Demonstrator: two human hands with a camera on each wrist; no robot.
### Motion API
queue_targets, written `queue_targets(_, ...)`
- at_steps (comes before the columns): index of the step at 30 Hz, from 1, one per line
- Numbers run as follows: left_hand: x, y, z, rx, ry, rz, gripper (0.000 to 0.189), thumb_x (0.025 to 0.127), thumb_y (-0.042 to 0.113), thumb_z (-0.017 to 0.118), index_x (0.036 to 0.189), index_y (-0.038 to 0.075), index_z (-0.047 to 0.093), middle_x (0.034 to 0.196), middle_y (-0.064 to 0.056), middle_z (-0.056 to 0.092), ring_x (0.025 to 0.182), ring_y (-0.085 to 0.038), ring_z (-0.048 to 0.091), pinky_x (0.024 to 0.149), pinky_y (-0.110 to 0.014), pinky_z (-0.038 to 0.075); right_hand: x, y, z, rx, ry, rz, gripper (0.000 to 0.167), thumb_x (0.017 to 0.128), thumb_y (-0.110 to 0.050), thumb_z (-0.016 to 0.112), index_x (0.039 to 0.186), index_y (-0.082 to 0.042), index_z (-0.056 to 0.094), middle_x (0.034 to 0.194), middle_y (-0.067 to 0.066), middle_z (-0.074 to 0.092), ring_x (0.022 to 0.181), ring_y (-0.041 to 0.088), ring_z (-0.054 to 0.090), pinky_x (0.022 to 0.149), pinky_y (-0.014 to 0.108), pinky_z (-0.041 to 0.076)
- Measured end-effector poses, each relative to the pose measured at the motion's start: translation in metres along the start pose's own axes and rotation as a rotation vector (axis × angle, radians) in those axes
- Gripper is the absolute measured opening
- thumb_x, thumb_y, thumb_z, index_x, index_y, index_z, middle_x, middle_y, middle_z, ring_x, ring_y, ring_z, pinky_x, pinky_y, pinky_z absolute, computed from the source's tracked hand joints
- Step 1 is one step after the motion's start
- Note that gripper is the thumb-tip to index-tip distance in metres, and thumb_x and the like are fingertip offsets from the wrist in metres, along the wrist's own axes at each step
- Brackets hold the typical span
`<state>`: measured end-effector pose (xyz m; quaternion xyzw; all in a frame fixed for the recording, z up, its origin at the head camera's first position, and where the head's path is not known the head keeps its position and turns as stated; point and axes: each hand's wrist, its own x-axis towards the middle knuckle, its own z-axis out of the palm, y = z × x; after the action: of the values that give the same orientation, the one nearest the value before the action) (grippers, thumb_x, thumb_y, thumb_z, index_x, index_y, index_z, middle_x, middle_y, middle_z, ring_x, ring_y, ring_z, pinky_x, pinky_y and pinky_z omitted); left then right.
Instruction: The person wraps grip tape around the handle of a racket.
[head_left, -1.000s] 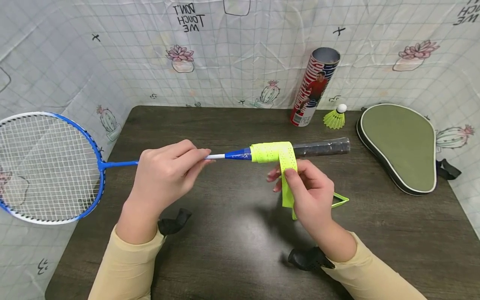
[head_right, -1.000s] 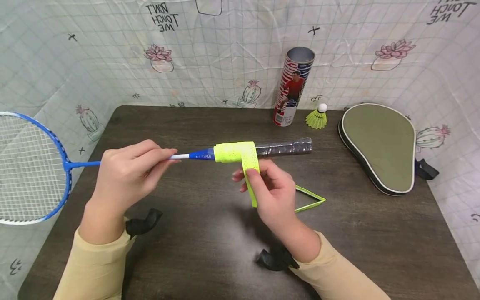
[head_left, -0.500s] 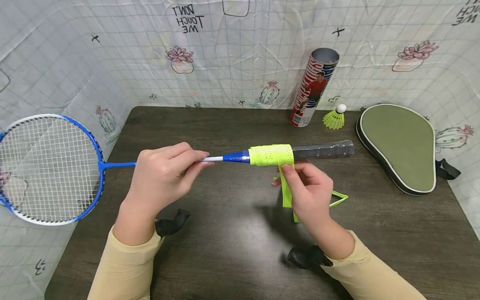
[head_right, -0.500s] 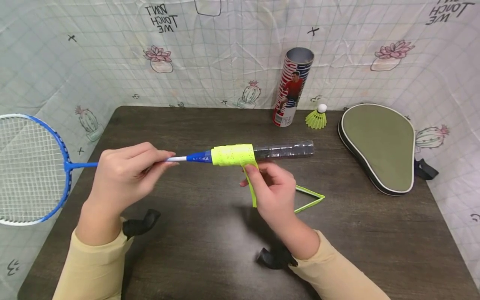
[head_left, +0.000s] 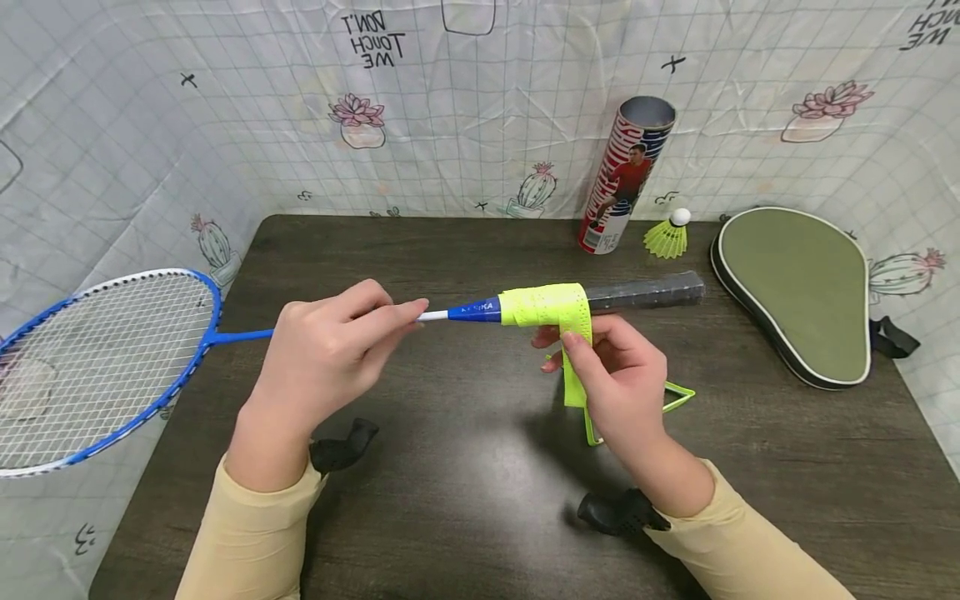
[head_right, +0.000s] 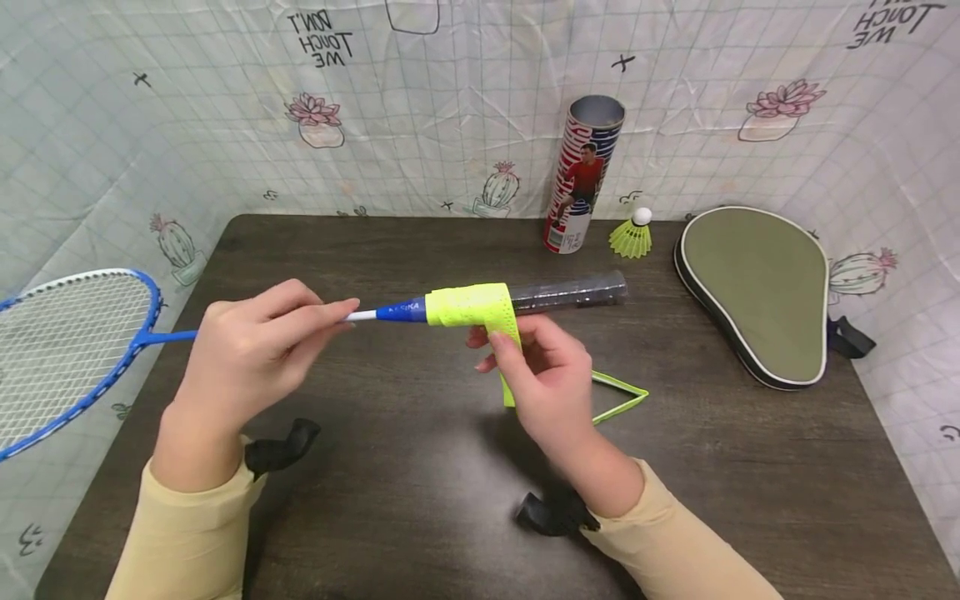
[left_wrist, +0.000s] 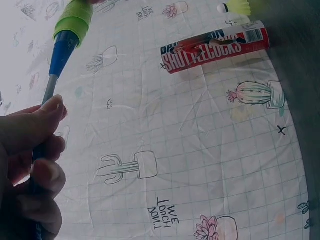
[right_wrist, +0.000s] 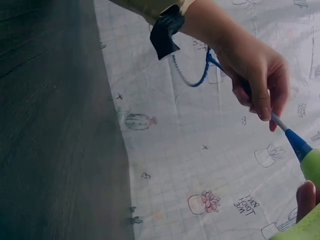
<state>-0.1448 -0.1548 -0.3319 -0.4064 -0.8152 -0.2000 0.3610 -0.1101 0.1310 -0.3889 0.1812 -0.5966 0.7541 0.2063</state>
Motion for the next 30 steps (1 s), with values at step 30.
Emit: queue_targets(30,0.0055,-0.0002,0.0037,0.033,0.167,0.011,0.008,0.092,0.015,0.08,0.087,0.008,0.079,0.076,-0.001,0.069,0.056,-0.017,0.06,0.046,-0.031,0.044,0.0,-0.0027,-0.0016,-0.078,0.103,-0.067,0.023,0.092,0.004,0.073,0.082,0.022,0.061,0.085,0.002,0.077,0.062,0.012,0.071,0.06,0.025,0.059)
